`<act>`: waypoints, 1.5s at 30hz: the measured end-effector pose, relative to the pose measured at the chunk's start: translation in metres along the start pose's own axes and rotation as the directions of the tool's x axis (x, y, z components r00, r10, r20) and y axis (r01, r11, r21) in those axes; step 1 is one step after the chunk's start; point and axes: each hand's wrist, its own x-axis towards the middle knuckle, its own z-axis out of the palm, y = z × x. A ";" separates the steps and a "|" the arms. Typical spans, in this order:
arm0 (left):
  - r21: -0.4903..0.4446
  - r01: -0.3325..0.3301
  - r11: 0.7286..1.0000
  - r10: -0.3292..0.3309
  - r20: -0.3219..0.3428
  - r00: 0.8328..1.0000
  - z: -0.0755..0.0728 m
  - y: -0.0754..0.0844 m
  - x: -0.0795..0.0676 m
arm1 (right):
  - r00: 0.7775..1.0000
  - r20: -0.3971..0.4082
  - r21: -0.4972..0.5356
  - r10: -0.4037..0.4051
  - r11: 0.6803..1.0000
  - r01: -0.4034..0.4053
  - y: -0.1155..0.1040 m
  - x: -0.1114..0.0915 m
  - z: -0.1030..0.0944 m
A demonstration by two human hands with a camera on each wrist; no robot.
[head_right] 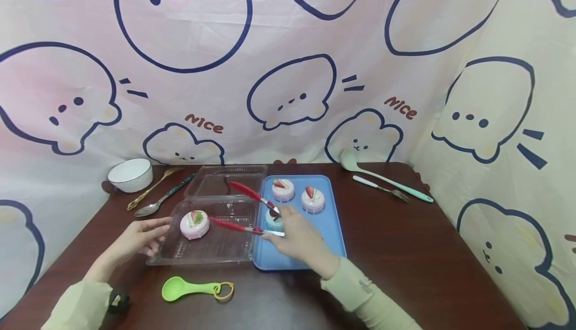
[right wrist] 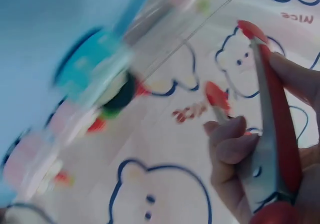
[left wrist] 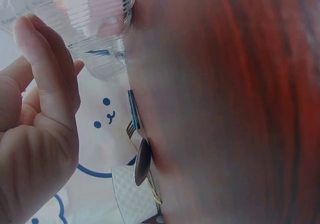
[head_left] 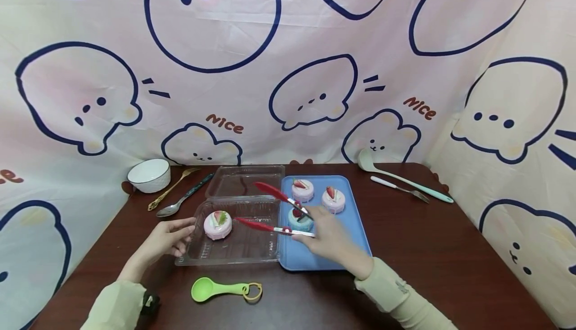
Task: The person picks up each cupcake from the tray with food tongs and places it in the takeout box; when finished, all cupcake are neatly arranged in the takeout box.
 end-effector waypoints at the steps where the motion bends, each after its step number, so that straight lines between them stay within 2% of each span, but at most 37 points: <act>1: 0.001 -0.001 1.000 0.001 0.000 1.000 0.000 0.000 0.000 | 1.000 -0.025 -0.012 -0.006 1.000 0.006 0.006 -0.004 -0.004; 4: -0.001 -0.002 1.000 0.002 0.001 1.000 -0.001 0.000 0.000 | 0.997 -0.080 -0.050 -0.021 0.999 0.017 0.026 -0.018 -0.017; 7: 0.000 0.006 1.000 -0.006 -0.001 1.000 0.000 0.001 -0.001 | 0.996 -0.086 -0.089 0.020 0.996 -0.028 0.043 -0.034 -0.029; 12: 0.002 0.015 1.000 -0.015 -0.006 1.000 0.001 0.000 -0.002 | 0.994 -0.050 -0.117 0.097 0.988 -0.102 0.065 -0.056 -0.042; 17: 0.002 0.009 1.000 -0.009 -0.011 1.000 -0.001 -0.001 -0.002 | 0.986 0.003 -0.147 0.167 0.975 -0.165 0.077 -0.069 -0.043; 24: 0.003 0.009 1.000 -0.009 -0.015 1.000 -0.002 -0.001 0.000 | 0.979 0.053 -0.149 0.197 0.971 -0.188 0.083 -0.072 -0.033; 33: -0.004 -0.001 1.000 0.001 -0.009 1.000 0.001 0.000 0.000 | 0.958 0.104 -0.174 0.269 0.953 -0.248 0.087 -0.068 -0.025; 45: 0.001 0.018 1.000 -0.018 -0.017 1.000 0.001 0.003 -0.002 | 0.958 0.113 -0.170 0.264 0.955 -0.243 0.081 -0.064 -0.025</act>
